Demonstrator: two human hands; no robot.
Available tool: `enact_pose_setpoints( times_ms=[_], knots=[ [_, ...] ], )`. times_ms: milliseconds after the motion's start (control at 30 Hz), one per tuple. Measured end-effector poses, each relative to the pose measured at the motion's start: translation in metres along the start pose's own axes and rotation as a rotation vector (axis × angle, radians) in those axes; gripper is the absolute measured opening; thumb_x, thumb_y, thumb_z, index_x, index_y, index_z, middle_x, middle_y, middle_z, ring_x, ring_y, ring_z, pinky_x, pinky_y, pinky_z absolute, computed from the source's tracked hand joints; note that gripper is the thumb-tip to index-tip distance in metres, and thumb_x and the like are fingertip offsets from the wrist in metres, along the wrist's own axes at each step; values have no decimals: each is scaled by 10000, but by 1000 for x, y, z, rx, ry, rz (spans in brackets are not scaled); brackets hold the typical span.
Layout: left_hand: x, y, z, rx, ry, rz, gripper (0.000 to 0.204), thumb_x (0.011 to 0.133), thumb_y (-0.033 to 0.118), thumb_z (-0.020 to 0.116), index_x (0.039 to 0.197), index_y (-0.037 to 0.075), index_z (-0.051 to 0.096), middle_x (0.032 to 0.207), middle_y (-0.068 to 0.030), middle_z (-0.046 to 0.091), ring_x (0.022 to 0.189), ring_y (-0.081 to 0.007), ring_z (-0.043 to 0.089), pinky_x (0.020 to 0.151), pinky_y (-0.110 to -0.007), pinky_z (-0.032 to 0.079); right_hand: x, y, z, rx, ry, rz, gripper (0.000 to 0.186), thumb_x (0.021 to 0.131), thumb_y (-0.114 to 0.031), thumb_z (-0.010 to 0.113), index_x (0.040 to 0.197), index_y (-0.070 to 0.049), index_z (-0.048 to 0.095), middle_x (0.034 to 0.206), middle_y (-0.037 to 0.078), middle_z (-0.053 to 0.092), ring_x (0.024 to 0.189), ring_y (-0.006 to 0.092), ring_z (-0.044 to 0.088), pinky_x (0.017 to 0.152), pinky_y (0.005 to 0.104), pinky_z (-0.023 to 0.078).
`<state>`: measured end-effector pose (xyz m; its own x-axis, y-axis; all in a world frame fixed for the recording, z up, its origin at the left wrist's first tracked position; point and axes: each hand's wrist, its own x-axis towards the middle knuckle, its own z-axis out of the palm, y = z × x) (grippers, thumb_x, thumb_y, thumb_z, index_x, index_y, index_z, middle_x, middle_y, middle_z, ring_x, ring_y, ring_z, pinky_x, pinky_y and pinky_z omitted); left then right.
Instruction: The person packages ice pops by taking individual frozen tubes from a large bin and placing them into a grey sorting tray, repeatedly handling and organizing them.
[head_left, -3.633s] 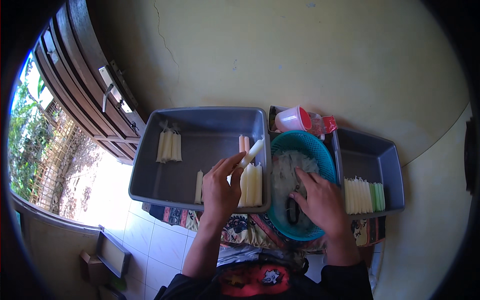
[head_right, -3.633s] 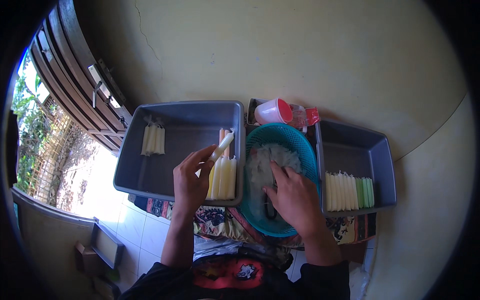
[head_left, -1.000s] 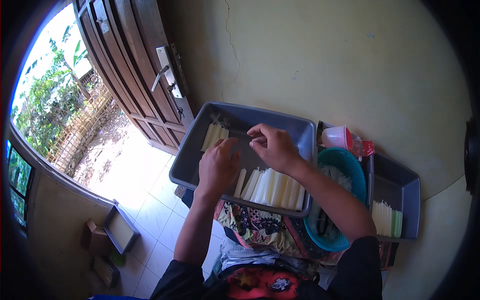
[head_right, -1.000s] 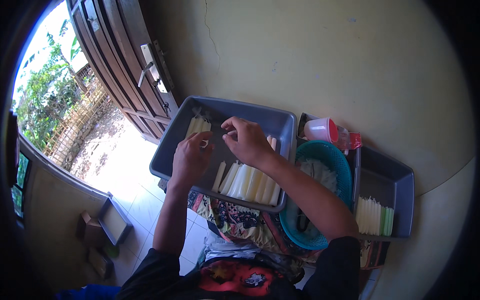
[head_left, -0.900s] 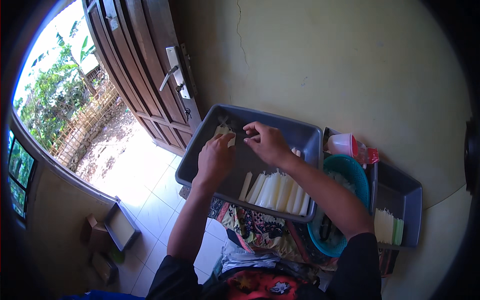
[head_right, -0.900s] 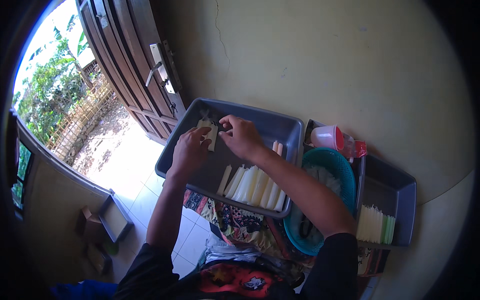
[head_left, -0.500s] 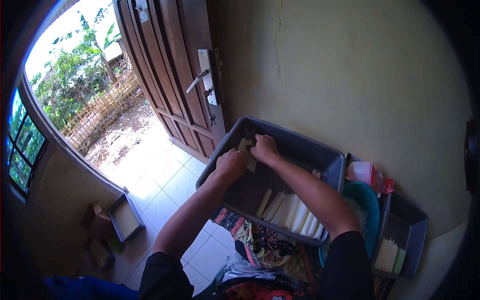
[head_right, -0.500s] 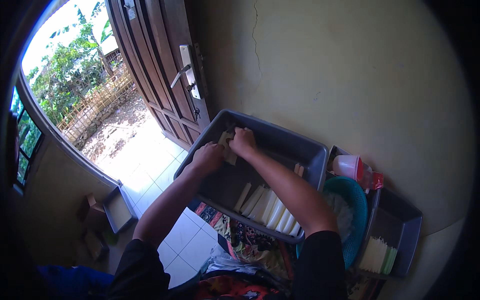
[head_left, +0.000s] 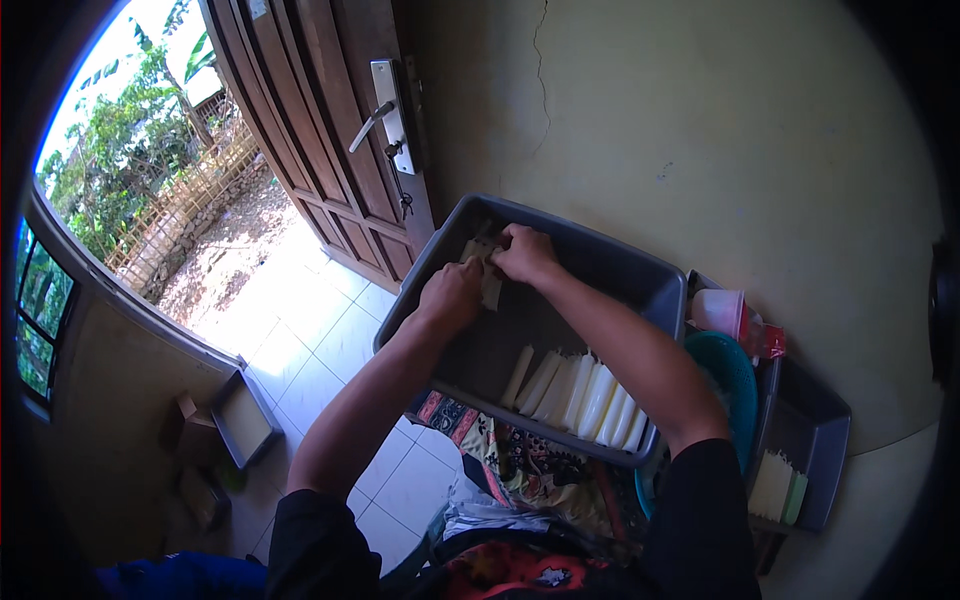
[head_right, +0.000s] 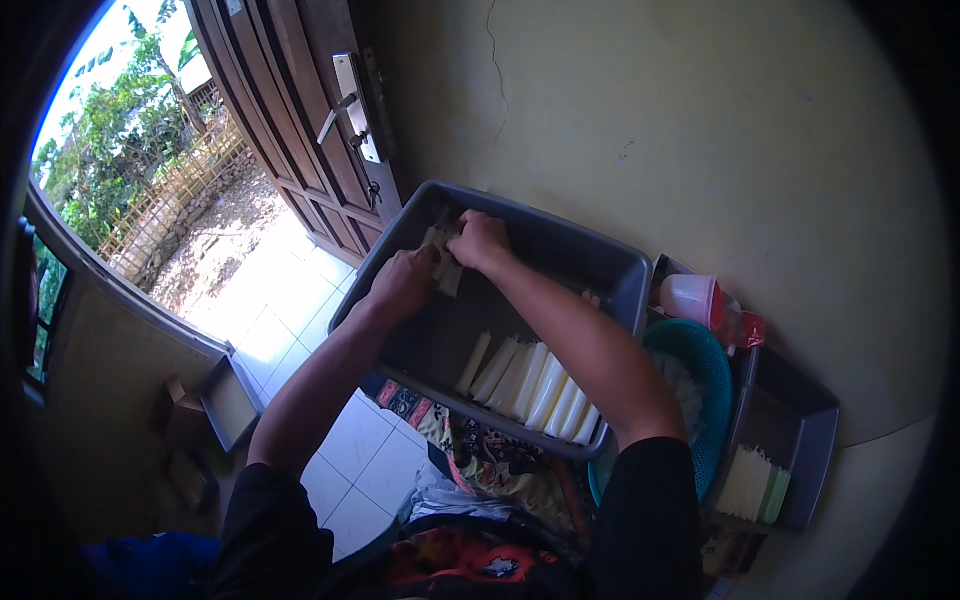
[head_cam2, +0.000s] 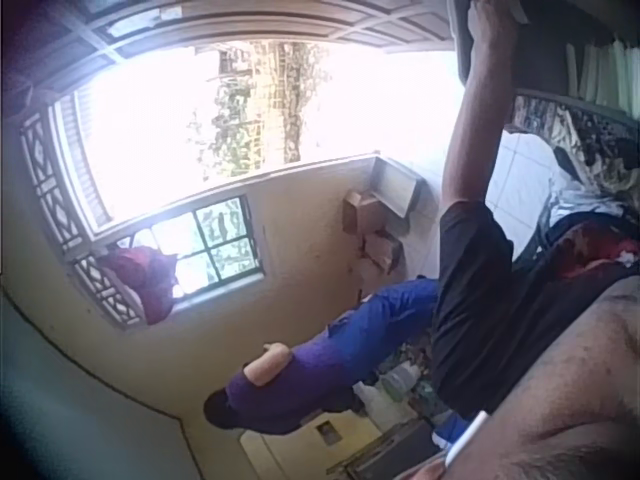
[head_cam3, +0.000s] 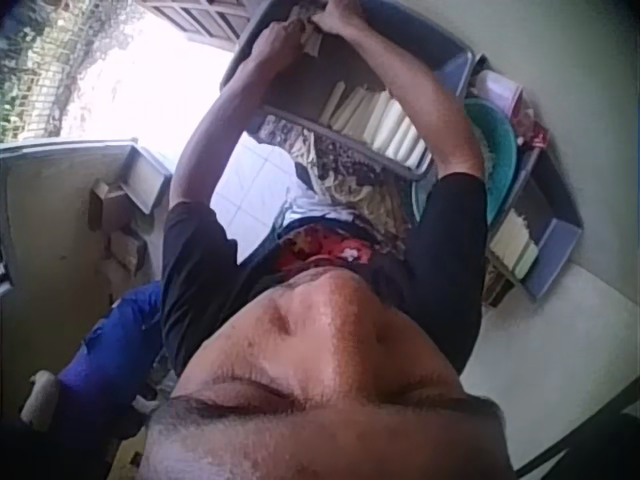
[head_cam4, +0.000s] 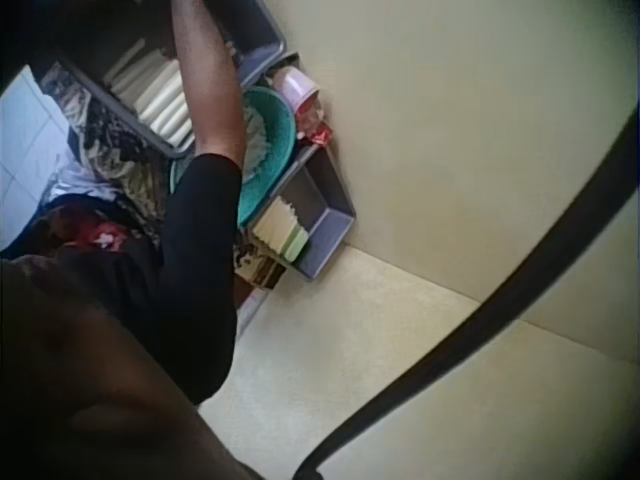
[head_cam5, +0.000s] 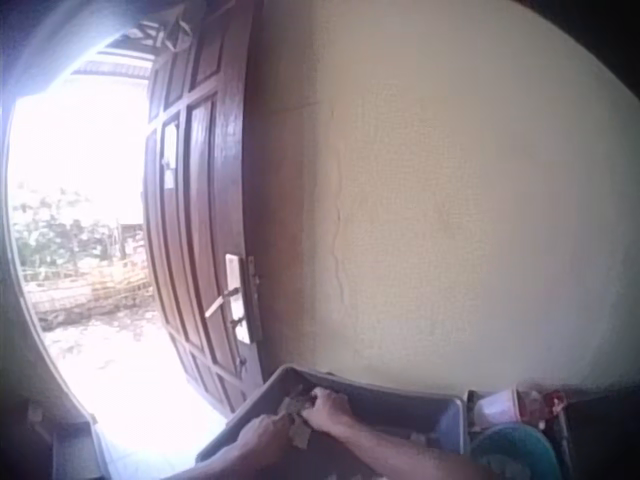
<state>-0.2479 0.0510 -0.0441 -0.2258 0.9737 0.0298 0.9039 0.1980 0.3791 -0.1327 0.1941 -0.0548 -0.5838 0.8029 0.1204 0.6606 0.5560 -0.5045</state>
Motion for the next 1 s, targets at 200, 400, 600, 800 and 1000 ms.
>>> enact_pose_setpoints(
  times_ms=[200, 400, 600, 800, 1000],
  knots=[
    [-10, 8, -10, -278, 243, 132, 316, 980, 114, 763, 1286, 56, 712, 1044, -216, 791, 1038, -414, 780, 930, -493, 596, -22, 0, -31, 582, -110, 190, 324, 970, -128, 837, 1262, -47, 721, 1016, 96, 806, 939, 157, 807, 800, 308, 662],
    [-39, 44, -37, -559, 230, 147, 329, 1029, 123, 760, 1355, 77, 744, 1067, -152, 817, 996, -256, 792, 917, -403, 596, -71, 3, -87, 848, 1, 64, 311, 1040, -122, 778, 1316, -15, 681, 1145, 80, 759, 952, 163, 781, 829, 301, 650],
    [-77, 109, -51, -638, 197, 211, 466, 1004, 112, 800, 1465, 114, 730, 1004, -96, 809, 942, -155, 773, 899, -349, 599, -148, 7, -152, 1029, 122, -13, 322, 1056, -144, 760, 1326, 21, 698, 1189, 112, 757, 944, 180, 790, 791, 316, 681],
    [-96, 170, -19, -725, 200, 382, 517, 1003, 94, 787, 1510, 145, 703, 985, -159, 798, 811, -228, 766, 808, -381, 604, -233, 37, -182, 931, 238, -82, 395, 1083, -115, 711, 1435, 54, 647, 1263, 152, 764, 1084, 238, 806, 860, 342, 690],
    [-106, 217, 18, -765, 143, 503, 516, 1001, 60, 768, 1507, 131, 700, 997, -196, 775, 823, -298, 778, 782, -405, 599, -302, 60, -197, 826, 357, 9, 431, 1081, -86, 698, 1472, 74, 611, 1332, 182, 745, 1125, 256, 803, 916, 325, 666]
  ],
)
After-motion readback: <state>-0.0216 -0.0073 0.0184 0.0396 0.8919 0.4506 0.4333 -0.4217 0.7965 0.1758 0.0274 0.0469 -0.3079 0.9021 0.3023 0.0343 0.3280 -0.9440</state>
